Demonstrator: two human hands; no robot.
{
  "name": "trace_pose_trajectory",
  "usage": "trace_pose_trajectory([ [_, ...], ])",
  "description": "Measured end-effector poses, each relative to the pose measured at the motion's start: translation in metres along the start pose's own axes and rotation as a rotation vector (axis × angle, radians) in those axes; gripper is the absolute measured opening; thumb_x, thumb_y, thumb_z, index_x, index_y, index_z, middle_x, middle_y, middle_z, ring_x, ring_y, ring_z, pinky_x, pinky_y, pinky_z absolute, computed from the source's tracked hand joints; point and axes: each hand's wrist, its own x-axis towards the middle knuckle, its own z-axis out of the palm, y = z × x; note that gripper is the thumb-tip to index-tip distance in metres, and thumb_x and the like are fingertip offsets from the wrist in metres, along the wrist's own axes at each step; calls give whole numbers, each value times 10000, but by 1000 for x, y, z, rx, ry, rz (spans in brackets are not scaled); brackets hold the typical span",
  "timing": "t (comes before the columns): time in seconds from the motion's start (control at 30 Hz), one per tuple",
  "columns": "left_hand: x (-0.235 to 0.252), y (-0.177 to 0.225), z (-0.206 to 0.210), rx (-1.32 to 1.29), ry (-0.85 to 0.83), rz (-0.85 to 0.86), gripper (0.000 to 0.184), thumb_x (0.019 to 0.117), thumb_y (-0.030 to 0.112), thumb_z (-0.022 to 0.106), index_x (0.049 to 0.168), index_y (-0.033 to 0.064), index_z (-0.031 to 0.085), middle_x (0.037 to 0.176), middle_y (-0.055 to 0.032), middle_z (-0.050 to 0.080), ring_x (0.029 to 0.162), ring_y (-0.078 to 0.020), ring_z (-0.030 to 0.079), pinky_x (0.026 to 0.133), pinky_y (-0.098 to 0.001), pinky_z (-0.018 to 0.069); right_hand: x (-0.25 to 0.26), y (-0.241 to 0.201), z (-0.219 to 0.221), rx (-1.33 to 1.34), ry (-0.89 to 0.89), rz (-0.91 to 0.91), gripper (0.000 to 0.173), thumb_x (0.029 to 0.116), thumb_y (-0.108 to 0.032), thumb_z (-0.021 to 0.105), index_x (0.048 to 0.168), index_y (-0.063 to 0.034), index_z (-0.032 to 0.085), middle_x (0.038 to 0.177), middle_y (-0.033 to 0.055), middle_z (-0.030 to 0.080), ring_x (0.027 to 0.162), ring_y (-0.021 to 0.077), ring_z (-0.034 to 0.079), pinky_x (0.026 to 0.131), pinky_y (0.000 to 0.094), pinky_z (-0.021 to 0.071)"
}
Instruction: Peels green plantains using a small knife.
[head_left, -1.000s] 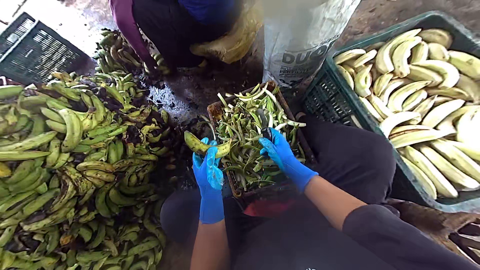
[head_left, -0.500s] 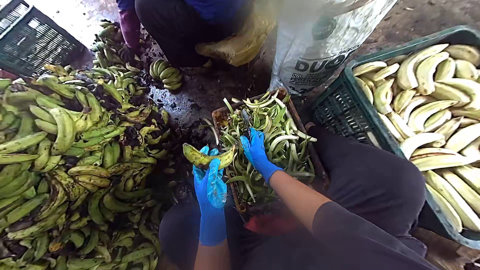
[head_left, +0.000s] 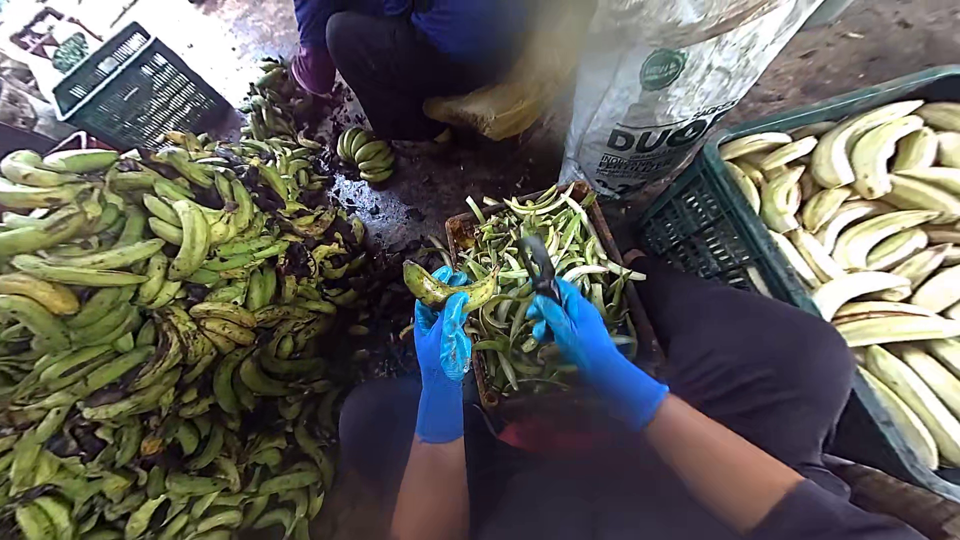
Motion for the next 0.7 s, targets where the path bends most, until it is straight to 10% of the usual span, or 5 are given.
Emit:
trace_pose_trajectory([
  [0.23,-4,-12,8,28,-202,97,444,879,15,706,1306,49,589,1229,-97,686,1135,-190,661,969,-358,560,-48,-40,-2,214,46,-733,404,1077,-389,496,1326,-75,546,961,-13,716,730,39,665,622,221,593],
  [0.3,-3,-12,9,-10,-231,108,444,887,8,695,1315,60,590,1254,-109,674,1159,-211,650,980,-379,554,-41,-30,-10,43,45,-642,419,1070,-383,498,1340,-71,566,939,4,711,728,59,663,631,256,595],
  [0.47,6,3,9,-244,-322,-96,419,906,16,545,1319,83,561,1205,-153,672,1083,-287,671,898,-458,577,-10,22,-13,-230,-423,326,411,1094,-375,438,1357,-83,557,940,102,695,692,200,671,662,401,581],
  [0.6,23,22,18,-296,-416,-259,536,860,511,709,1231,127,661,1100,-151,712,983,-290,708,798,-428,606,5,-29,-48,69,-386,123,424,1096,-358,326,1344,-94,546,1029,46,731,633,111,651,552,260,546],
  [0.7,44,33,39,-289,-470,-221,473,907,517,666,1159,117,666,1037,-110,702,891,-230,703,758,-385,603,32,-61,-85,23,-406,-307,422,1052,-315,478,1425,-135,561,1147,25,728,940,108,701,827,280,587],
])
